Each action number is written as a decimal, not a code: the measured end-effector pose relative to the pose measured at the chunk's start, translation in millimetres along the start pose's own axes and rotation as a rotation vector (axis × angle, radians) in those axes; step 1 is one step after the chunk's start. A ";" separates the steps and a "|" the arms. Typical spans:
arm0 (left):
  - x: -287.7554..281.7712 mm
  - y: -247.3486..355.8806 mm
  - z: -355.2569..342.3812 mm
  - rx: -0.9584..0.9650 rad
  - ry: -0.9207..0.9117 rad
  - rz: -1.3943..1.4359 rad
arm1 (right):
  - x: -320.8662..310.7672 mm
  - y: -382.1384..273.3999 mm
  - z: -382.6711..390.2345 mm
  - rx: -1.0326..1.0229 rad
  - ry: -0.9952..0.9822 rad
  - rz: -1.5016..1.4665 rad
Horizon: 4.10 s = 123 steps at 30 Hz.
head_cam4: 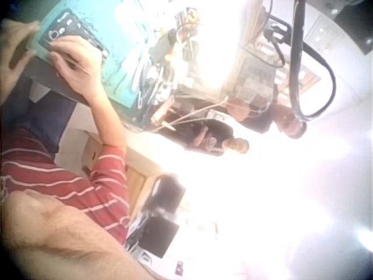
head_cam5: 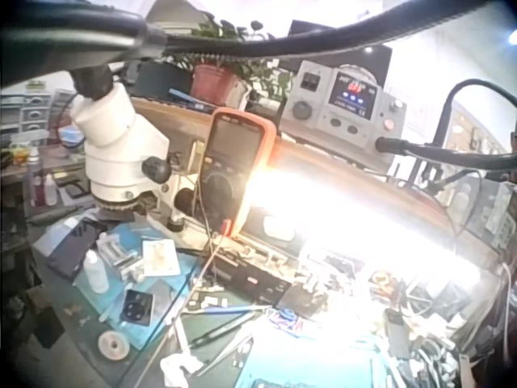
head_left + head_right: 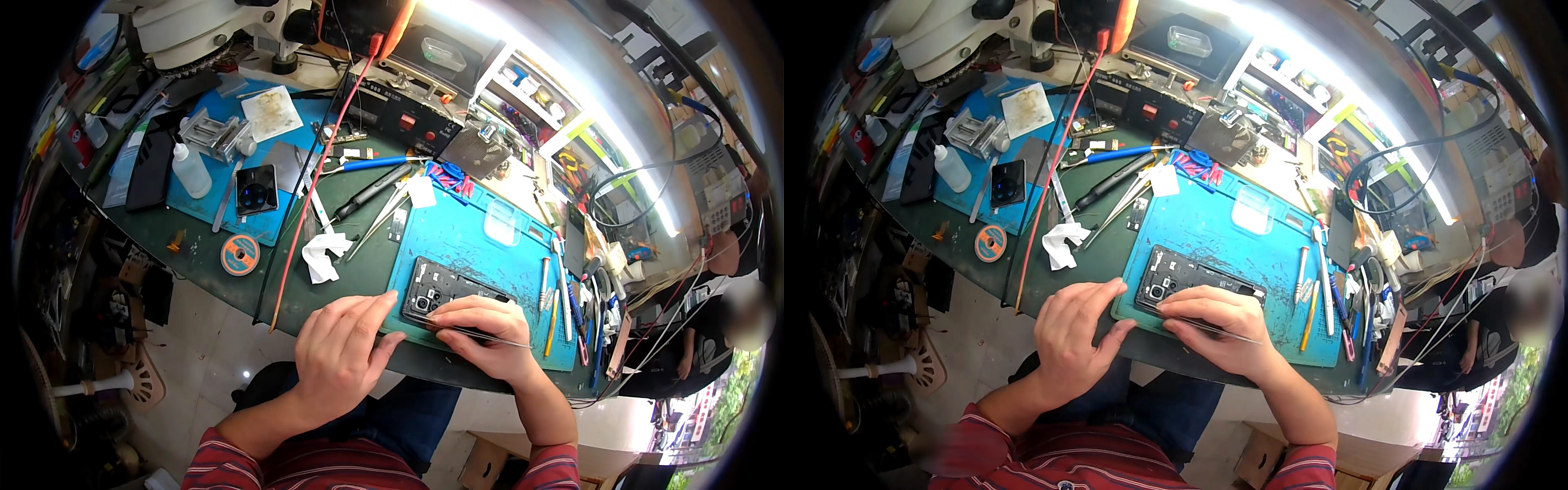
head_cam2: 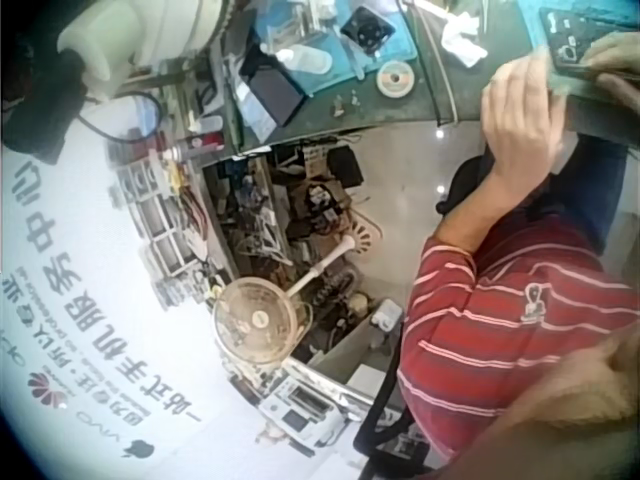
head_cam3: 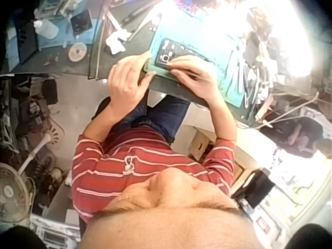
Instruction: The person cleans the interior of a disassembled smartphone using a toothbrush and a yellow tool, then applies adhesive along the frame edges. The person handles the phone, toothbrush, and adhesive tube throughout the process.
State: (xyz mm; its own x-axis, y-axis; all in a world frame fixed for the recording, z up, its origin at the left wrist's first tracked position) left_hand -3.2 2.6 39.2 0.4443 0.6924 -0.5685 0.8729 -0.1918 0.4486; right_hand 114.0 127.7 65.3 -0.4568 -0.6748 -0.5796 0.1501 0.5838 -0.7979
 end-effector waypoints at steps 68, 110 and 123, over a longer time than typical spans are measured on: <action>-16.1 -43.3 -9.0 -0.358 -0.224 0.852 | -165.4 78.6 82.1 0.252 0.860 -0.052; 76.6 63.6 -42.8 0.476 -0.693 0.006 | -116.0 75.6 96.8 0.257 0.474 0.072; 75.1 68.1 -46.2 0.466 -0.673 -0.002 | -128.6 65.9 107.3 0.186 0.686 0.128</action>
State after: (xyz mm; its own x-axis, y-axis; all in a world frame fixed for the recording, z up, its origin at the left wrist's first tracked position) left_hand 80.3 73.7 58.9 0.3391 0.1558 -0.9278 0.8020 -0.5634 0.1985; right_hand 276.8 204.6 69.5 -0.8639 -0.1354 -0.4851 0.3582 0.5118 -0.7808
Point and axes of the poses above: each hand's wrist, its own z-axis away from the middle knuckle, its own x-axis out of the palm, y = z × x, the point moved 9 cm from there along -z, towards the middle knuckle, and after that the axes turned 8 degrees about x, right-handed, at the moved point
